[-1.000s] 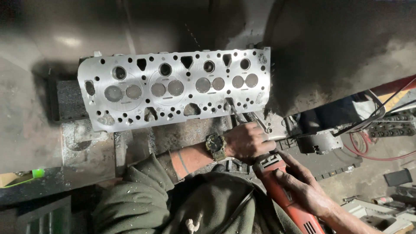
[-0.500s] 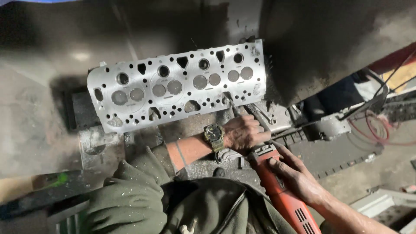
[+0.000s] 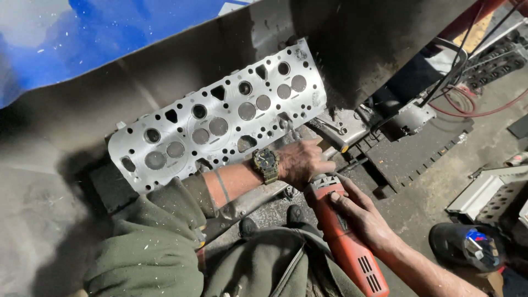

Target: Grinding and polishing the ports of a cylinder head using a die grinder.

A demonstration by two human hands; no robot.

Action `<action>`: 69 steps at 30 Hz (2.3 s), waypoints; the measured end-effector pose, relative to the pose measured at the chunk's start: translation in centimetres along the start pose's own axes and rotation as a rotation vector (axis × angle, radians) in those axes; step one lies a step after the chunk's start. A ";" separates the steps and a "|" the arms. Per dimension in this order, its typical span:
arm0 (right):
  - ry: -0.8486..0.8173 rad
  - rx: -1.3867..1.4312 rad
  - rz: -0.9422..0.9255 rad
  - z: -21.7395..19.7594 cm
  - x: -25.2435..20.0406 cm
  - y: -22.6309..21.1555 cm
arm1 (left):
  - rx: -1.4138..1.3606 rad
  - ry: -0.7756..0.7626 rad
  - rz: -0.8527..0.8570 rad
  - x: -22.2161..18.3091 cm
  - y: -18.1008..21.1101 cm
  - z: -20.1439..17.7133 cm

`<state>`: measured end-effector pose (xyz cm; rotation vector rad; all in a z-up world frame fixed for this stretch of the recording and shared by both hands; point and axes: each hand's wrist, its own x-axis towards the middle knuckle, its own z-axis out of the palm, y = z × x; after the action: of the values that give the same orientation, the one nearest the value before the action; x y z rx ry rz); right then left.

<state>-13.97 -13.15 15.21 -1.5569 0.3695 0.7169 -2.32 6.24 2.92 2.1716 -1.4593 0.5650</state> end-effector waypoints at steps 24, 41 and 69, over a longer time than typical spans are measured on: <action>0.039 0.104 -0.026 2.4 0.0 1.6 | -0.021 0.074 0.150 -1.1 -1.1 -1.3; 0.023 -0.023 0.051 0.8 0.4 -1.5 | 0.015 0.113 0.082 -0.2 -1.2 -0.3; -0.010 -0.148 0.042 -0.6 0.6 -3.7 | 0.181 0.350 -0.013 -1.0 -2.8 5.4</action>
<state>-11.06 -13.11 17.68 -1.6879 0.3490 0.7992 0.39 4.71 -2.43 2.0773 -1.2441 1.0489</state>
